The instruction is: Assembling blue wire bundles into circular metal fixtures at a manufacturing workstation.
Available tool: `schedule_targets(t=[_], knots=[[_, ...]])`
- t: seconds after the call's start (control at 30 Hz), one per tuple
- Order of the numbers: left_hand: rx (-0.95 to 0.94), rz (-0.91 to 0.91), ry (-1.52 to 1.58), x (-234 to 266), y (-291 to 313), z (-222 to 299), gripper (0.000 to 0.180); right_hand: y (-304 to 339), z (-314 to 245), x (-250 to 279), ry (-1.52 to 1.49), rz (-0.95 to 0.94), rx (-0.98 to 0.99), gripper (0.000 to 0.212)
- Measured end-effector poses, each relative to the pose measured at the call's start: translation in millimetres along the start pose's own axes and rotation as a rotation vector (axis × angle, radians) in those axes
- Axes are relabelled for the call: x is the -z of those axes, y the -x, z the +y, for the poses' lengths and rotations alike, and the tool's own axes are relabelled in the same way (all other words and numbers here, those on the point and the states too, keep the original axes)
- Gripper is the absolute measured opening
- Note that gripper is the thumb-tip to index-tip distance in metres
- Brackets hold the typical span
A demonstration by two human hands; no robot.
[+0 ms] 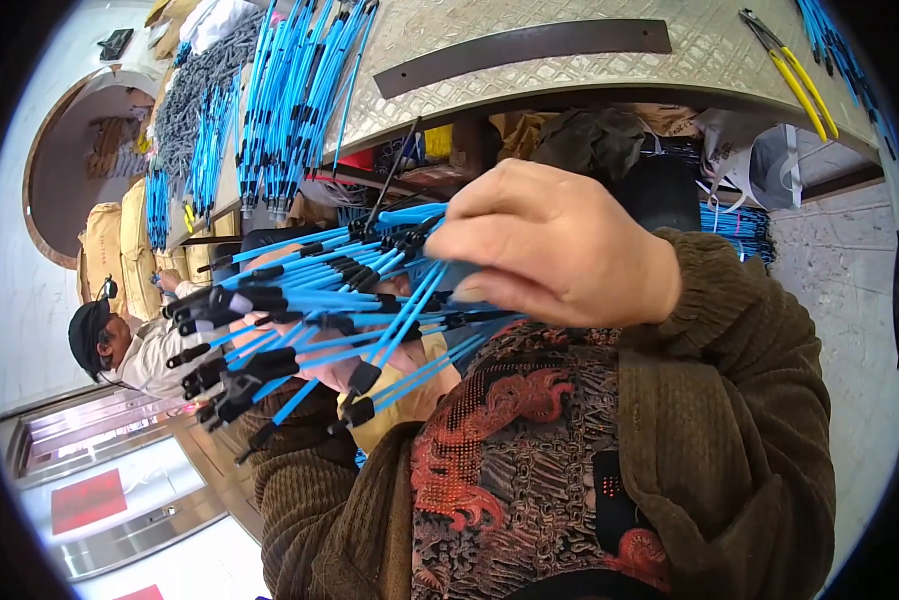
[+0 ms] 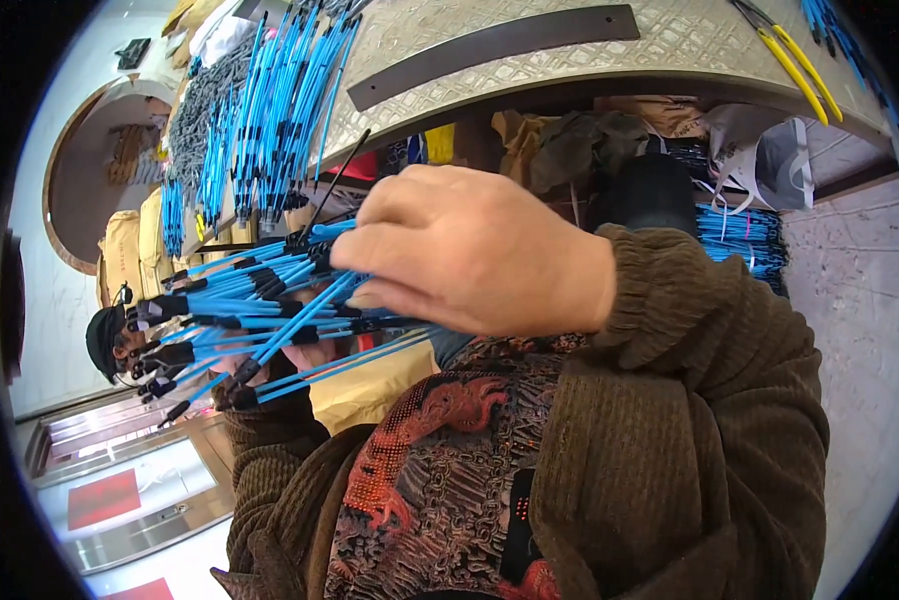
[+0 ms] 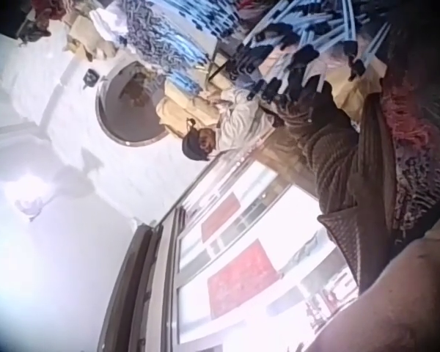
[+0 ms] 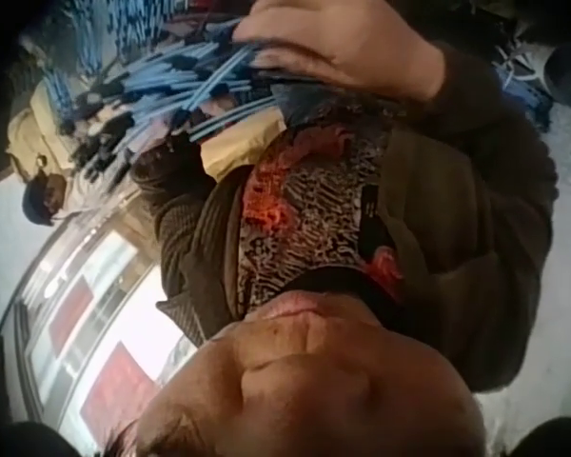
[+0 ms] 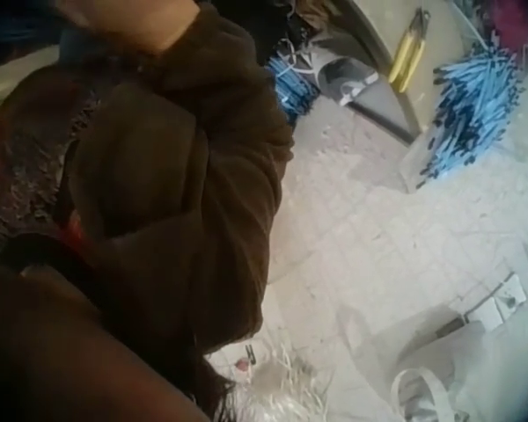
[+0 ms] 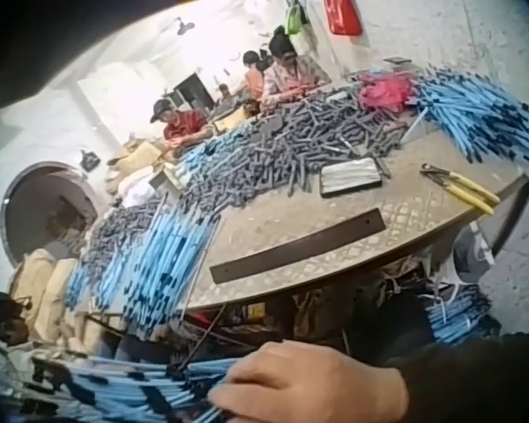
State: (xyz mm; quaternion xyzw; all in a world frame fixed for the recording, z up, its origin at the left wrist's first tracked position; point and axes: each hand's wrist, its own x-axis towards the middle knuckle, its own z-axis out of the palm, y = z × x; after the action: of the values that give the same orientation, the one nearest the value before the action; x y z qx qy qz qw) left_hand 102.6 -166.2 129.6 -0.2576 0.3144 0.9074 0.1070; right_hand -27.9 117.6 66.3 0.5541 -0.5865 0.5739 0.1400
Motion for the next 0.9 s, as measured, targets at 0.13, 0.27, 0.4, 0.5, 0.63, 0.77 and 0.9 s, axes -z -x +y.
schedule_targets(t=[0.13, 0.27, 0.4, 0.5, 0.63, 0.77, 0.9], knots=[[-0.061, -0.275, -0.161, 10, -17, 4, 0.024, -9, -2, -8, 0.032, -0.121, 0.056, 0.022], [-0.114, -0.551, -0.323, 32, -7, 49, 0.025, -7, 1, -6, 0.001, -0.038, 0.025, 0.019], [-0.163, -0.823, -0.478, 31, -67, 76, 0.026, -10, 2, 2, -0.013, -0.329, -0.058, 0.019], [-0.206, -1.021, -0.6, 34, -79, 84, 0.026, -17, 2, 3, 0.026, -0.296, 0.09, 0.022], [-0.252, -1.297, -0.766, 4, -104, 5, 0.027, -18, 15, 3, -0.253, -0.414, -0.213, 0.023], [-0.306, -1.571, -0.943, 0, -106, -1, 0.028, -15, 19, 4, -0.535, -0.441, -0.389, 0.022], [-0.227, -1.516, -1.086, -9, -101, 0, 0.028, -15, 18, 24, -0.581, -0.127, -0.537, 0.028]])
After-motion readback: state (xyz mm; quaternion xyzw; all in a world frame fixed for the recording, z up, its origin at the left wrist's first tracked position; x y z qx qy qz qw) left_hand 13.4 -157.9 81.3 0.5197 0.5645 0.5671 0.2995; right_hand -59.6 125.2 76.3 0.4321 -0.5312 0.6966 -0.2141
